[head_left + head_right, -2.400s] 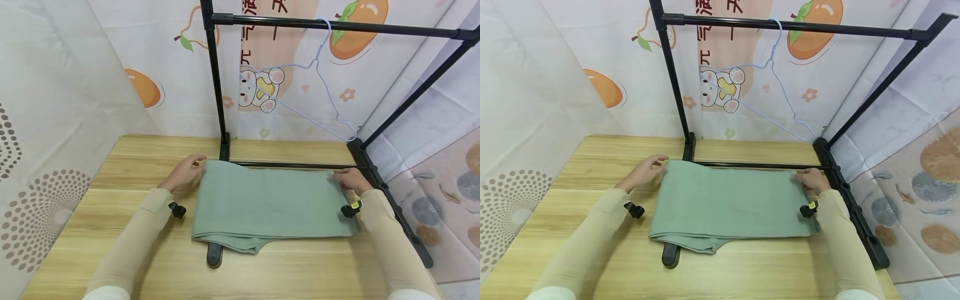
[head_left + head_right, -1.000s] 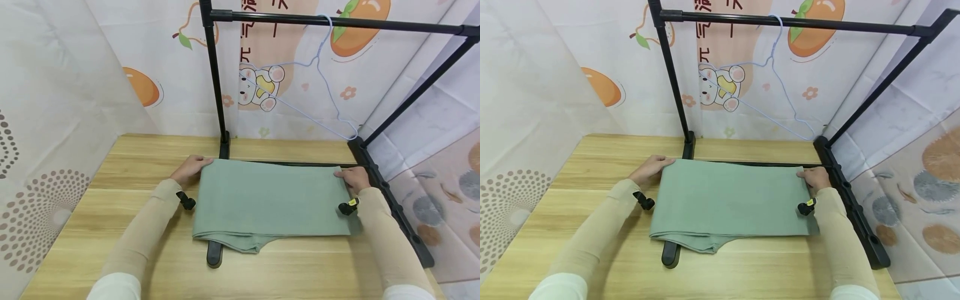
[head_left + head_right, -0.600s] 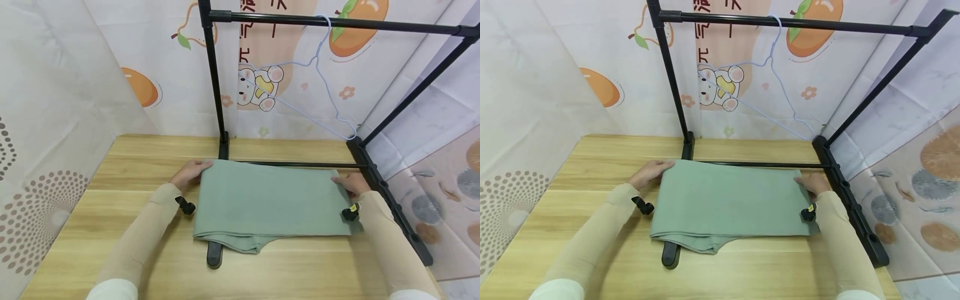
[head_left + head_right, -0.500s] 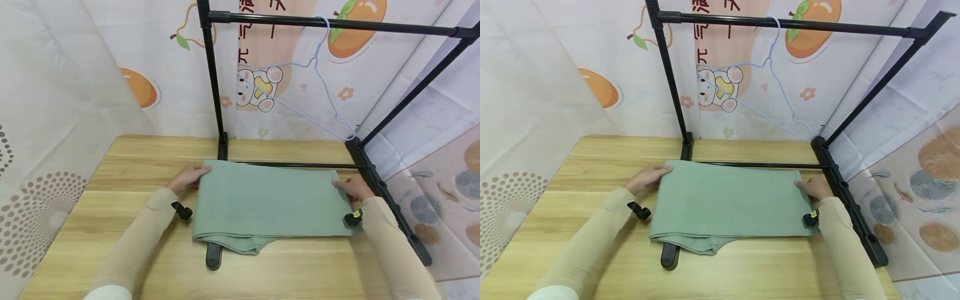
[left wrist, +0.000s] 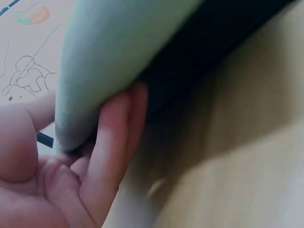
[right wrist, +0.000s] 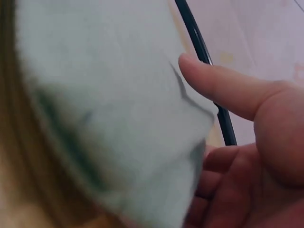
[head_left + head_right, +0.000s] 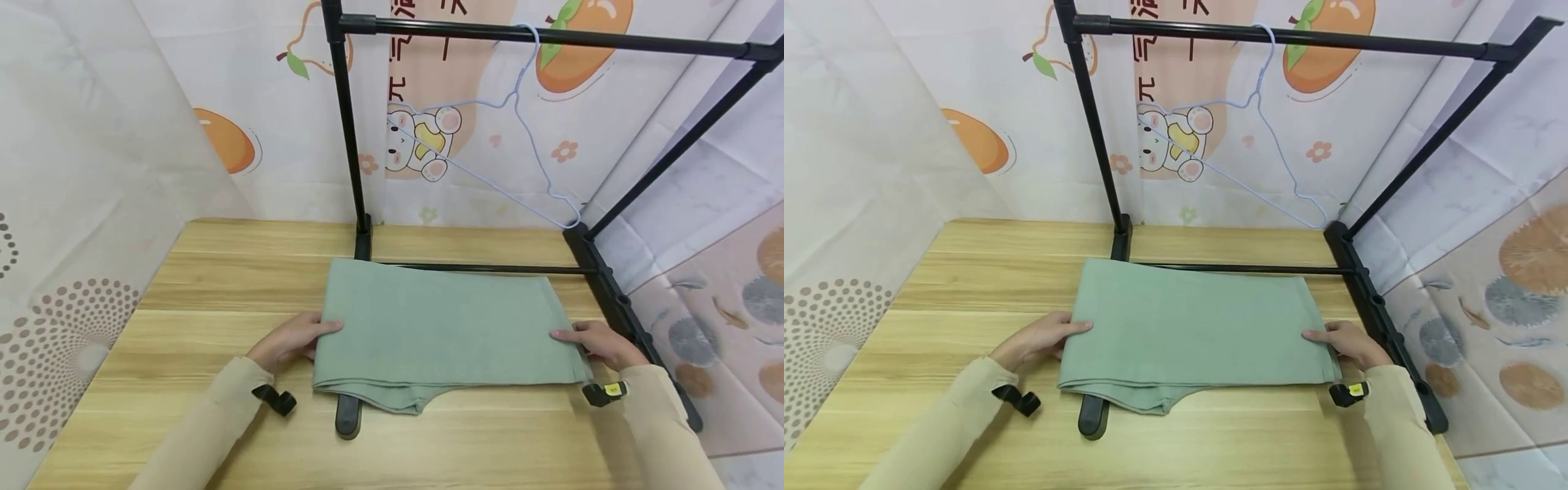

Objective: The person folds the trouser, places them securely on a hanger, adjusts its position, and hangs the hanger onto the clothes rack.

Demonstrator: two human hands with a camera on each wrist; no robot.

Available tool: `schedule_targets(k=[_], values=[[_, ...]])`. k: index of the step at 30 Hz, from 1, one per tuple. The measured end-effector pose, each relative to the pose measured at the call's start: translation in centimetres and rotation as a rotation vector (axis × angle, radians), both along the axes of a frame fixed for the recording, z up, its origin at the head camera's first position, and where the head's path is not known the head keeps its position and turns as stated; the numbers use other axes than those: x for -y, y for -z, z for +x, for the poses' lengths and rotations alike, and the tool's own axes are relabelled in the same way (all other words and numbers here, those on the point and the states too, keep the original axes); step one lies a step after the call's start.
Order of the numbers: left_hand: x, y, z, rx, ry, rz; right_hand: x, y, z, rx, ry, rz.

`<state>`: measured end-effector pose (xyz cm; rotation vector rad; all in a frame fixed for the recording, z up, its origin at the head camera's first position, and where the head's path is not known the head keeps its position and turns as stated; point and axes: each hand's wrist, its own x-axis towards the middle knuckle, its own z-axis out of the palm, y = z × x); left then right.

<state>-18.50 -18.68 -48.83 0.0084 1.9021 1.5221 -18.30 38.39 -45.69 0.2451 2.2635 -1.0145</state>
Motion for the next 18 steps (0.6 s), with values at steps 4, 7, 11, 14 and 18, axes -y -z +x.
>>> schedule_targets(k=[4,7,11,14,18], values=[[0.4,0.2,2.5,0.025,0.069,0.053,-0.4,0.2,1.3,0.026,0.001,-0.114],[0.5,0.2,3.9,0.061,0.121,0.102,-0.4,0.5,2.0,0.037,0.001,-0.202],[0.5,-0.2,5.1,0.070,0.101,0.141,-0.2,0.5,2.6,-0.006,0.024,-0.236],[0.6,-0.8,5.7,0.023,0.053,0.135,-0.2,0.1,2.9,-0.084,0.029,-0.178],[0.7,-1.2,6.4,-0.014,0.065,0.099,-0.4,-0.2,3.3,-0.116,-0.007,-0.095]])
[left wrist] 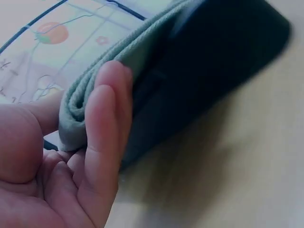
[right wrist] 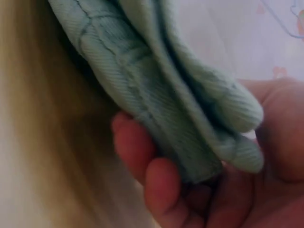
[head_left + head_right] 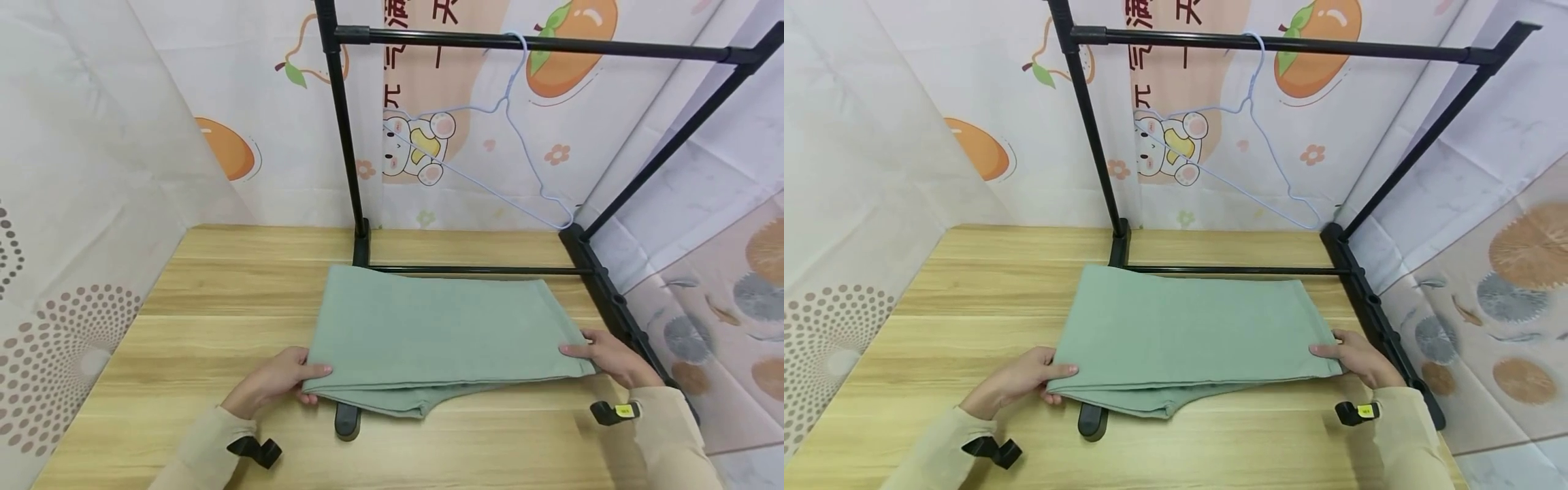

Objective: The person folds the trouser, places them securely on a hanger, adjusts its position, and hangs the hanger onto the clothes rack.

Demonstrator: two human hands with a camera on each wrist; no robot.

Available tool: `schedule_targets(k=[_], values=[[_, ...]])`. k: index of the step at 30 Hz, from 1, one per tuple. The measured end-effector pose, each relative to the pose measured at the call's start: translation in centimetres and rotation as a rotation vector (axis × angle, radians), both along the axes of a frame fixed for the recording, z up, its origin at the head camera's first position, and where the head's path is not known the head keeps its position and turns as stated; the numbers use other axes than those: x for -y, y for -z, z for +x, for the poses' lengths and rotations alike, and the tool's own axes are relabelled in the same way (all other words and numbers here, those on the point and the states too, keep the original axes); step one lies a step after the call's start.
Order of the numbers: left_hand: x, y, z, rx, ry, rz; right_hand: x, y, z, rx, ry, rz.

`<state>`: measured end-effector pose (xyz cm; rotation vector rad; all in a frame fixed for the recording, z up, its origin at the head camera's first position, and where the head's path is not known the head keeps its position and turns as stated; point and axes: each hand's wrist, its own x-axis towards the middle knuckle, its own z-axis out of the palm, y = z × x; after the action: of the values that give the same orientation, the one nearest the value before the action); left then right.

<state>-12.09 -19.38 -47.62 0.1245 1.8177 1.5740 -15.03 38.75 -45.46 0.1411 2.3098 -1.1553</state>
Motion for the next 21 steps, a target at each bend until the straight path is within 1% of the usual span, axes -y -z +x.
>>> schedule_targets(k=[3,6,8,14,17,18,19,21], values=[[-0.2,0.3,0.4,0.010,0.013,-0.006,-0.1,0.2,0.1,0.041,-0.014,0.029],[-0.3,0.7,0.6,0.040,0.008,0.006,-0.2,0.6,0.2,0.075,-0.011,0.030],[-0.3,0.8,0.7,0.056,0.016,0.018,-0.2,0.8,0.2,0.081,-0.017,0.025],[-0.1,1.2,1.0,0.079,0.064,0.050,-0.4,1.2,0.5,0.082,-0.086,0.036],[0.0,1.4,1.1,0.076,0.093,0.052,-0.5,0.9,0.7,0.058,-0.094,0.105],[0.0,1.4,1.1,0.071,0.101,0.051,-0.4,0.6,0.7,0.050,-0.090,0.144],[0.1,1.3,0.9,0.050,0.112,0.043,-0.4,0.3,0.6,0.030,-0.089,0.190],[0.2,1.0,0.2,0.009,0.097,0.011,-0.1,-0.6,0.3,-0.021,-0.081,0.307]])
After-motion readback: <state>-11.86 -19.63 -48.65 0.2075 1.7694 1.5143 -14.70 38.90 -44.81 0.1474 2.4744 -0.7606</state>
